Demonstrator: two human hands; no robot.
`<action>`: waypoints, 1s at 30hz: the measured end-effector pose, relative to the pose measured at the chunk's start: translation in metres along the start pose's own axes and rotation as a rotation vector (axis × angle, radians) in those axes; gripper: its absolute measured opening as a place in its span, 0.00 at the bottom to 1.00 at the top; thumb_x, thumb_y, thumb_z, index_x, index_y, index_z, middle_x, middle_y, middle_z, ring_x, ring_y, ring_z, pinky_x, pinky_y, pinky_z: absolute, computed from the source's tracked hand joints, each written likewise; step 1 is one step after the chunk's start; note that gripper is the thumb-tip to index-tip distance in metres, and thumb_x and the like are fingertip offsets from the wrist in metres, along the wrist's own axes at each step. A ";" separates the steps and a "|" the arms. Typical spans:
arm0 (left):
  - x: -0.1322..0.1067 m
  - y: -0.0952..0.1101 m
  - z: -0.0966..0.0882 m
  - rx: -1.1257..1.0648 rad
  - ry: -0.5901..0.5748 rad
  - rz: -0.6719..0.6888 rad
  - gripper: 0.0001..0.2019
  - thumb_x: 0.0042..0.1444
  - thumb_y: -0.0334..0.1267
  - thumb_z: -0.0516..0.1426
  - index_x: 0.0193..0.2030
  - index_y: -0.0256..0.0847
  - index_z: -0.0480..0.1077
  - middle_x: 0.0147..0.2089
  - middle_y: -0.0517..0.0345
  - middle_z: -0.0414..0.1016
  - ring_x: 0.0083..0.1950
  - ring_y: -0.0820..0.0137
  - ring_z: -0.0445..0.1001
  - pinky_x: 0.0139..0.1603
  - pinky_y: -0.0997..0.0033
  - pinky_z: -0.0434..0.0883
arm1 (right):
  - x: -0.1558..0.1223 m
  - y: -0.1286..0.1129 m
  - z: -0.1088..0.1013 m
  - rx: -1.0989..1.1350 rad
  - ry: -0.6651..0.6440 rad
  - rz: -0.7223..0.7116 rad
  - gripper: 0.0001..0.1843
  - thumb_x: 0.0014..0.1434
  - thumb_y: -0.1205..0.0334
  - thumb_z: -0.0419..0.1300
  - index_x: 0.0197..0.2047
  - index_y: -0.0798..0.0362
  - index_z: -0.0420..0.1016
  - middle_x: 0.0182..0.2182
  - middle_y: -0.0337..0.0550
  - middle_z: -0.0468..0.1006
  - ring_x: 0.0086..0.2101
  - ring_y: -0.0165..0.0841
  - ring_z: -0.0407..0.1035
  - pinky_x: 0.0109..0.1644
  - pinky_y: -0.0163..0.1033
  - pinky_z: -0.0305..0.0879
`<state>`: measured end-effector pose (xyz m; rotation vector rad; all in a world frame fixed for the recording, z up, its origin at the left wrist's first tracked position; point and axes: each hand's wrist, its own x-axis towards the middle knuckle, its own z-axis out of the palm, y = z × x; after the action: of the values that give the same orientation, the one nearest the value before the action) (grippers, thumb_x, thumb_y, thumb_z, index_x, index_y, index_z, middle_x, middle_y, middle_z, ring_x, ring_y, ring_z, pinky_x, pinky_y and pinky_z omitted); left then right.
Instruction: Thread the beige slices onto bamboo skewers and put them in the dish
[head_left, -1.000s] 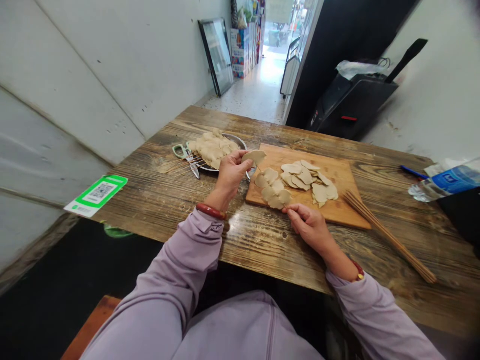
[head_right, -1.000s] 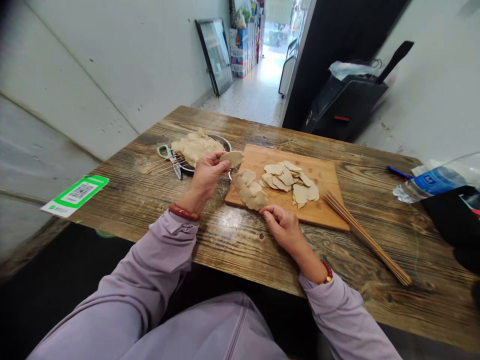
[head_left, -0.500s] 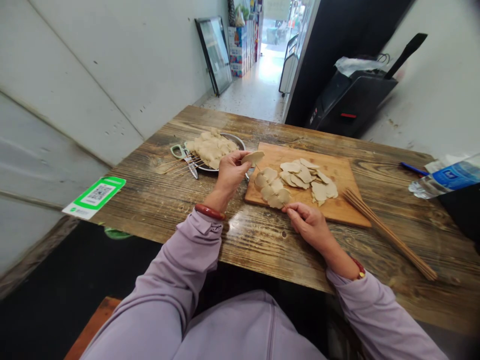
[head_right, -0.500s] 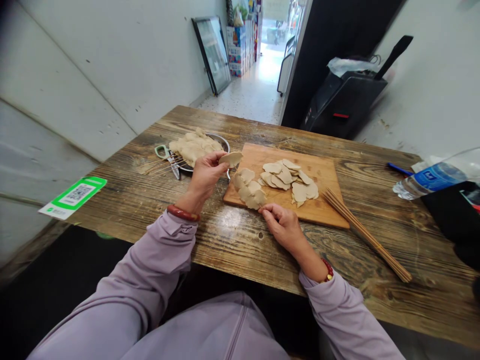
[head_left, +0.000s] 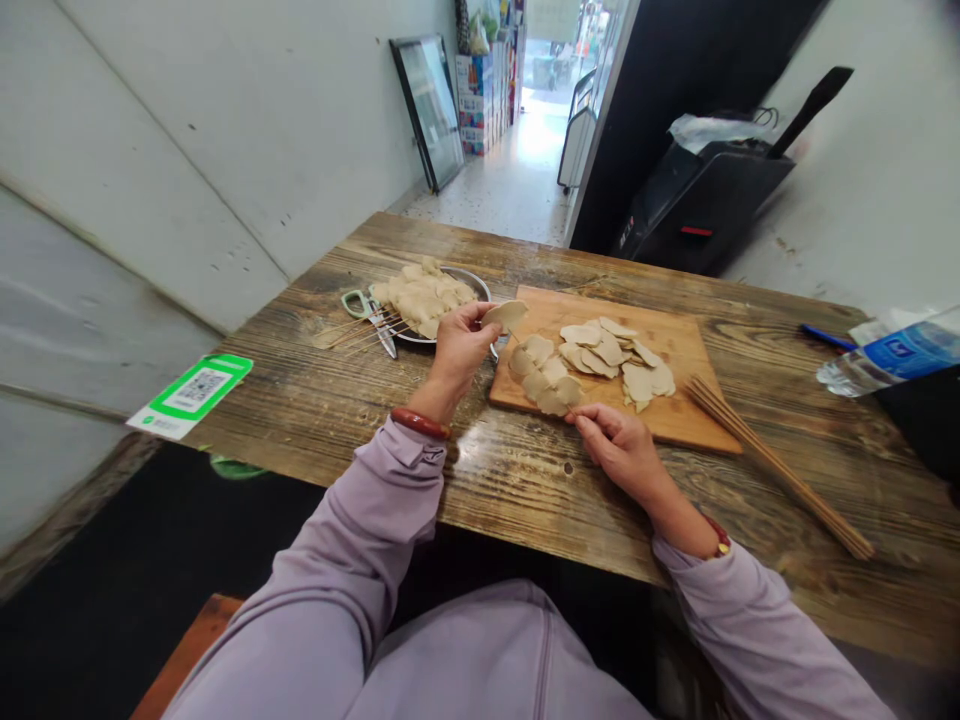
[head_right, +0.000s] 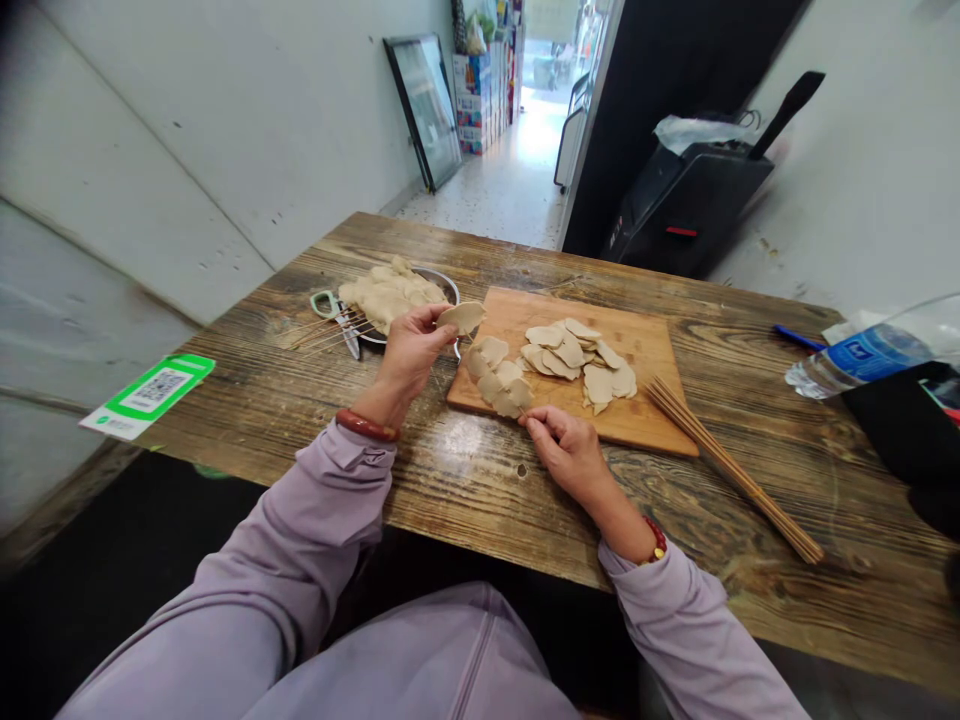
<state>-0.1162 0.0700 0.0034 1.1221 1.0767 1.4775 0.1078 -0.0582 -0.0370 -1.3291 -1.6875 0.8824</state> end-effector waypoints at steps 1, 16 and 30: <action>0.000 0.000 0.000 0.009 -0.002 0.003 0.12 0.40 0.26 0.64 0.35 0.36 0.81 0.32 0.60 0.79 0.31 0.74 0.71 0.32 0.76 0.66 | 0.000 0.001 0.000 -0.001 0.004 -0.001 0.15 0.66 0.53 0.57 0.41 0.54 0.80 0.20 0.37 0.72 0.24 0.32 0.67 0.27 0.36 0.58; 0.000 -0.006 0.000 0.074 -0.047 0.086 0.10 0.41 0.31 0.66 0.34 0.37 0.81 0.34 0.58 0.81 0.36 0.71 0.74 0.40 0.73 0.69 | 0.001 -0.003 0.003 -0.125 0.038 -0.051 0.13 0.66 0.56 0.54 0.40 0.52 0.79 0.20 0.36 0.72 0.24 0.33 0.71 0.30 0.37 0.64; -0.004 -0.002 0.002 -0.127 -0.149 -0.092 0.14 0.39 0.29 0.68 0.37 0.35 0.77 0.33 0.59 0.79 0.31 0.75 0.73 0.34 0.75 0.68 | 0.002 -0.004 0.003 -0.065 0.044 -0.043 0.13 0.66 0.54 0.55 0.40 0.51 0.78 0.19 0.35 0.69 0.24 0.33 0.68 0.28 0.37 0.60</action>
<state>-0.1131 0.0662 0.0013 1.0620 0.9071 1.3484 0.1036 -0.0570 -0.0343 -1.3405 -1.7174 0.7739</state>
